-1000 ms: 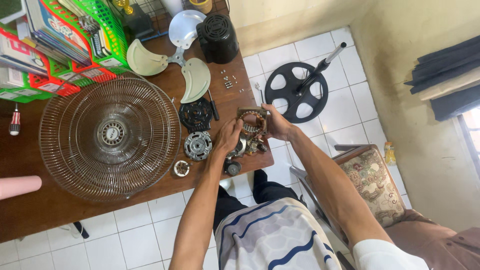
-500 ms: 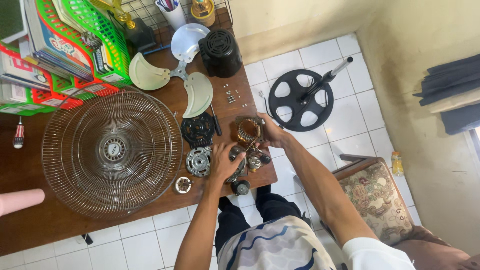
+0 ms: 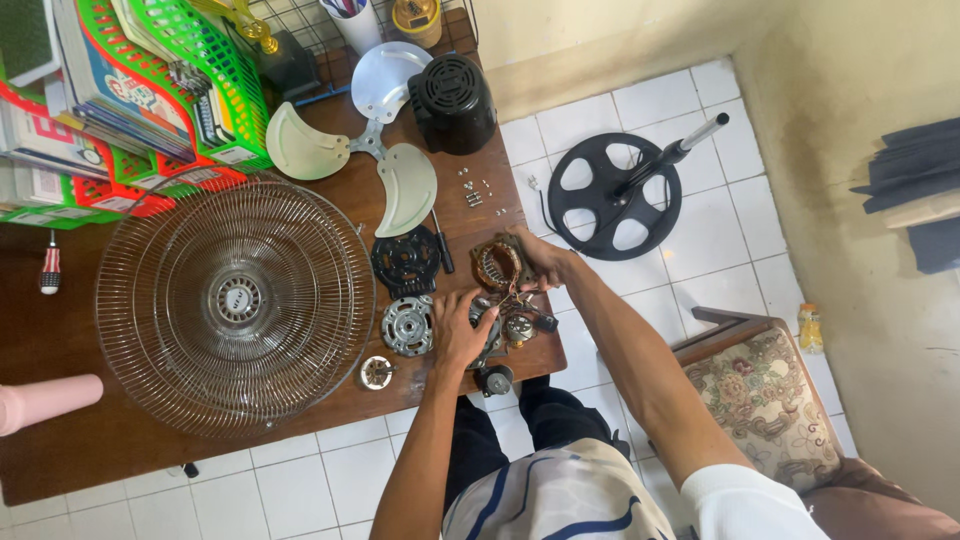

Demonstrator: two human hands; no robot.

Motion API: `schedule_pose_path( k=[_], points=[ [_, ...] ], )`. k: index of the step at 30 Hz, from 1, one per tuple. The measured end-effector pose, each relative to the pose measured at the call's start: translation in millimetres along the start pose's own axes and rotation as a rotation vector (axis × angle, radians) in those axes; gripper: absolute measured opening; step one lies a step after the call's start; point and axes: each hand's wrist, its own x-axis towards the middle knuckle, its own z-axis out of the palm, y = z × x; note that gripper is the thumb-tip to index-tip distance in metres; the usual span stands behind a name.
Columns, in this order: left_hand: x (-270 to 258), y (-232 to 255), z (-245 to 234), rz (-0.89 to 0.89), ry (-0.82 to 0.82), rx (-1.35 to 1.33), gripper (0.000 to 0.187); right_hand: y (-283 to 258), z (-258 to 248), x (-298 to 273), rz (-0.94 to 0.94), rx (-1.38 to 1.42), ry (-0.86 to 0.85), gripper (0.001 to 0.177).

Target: The person assembles a small electrical motor by hand, inserting the rotor into the stator and aligning the components on a wooden table. The person handles the rotor, stator, and other motor parts, placing them together without using tools.

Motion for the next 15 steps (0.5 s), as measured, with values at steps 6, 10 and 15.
schedule_pose_path(
  k=[6, 10, 15],
  points=[
    [1, 1, 5, 0.011, -0.001, 0.005, 0.055, 2, 2, 19, -0.106, -0.347, 0.399, 0.080],
    [0, 4, 7, -0.005, 0.018, 0.008, 0.055, 26, 1, 37, -0.566, -0.608, 0.839, 0.056],
    [-3, 2, 5, 0.006, 0.062, -0.034, 0.054, 42, -7, 54, -0.461, -0.571, 0.843, 0.056]
  ],
)
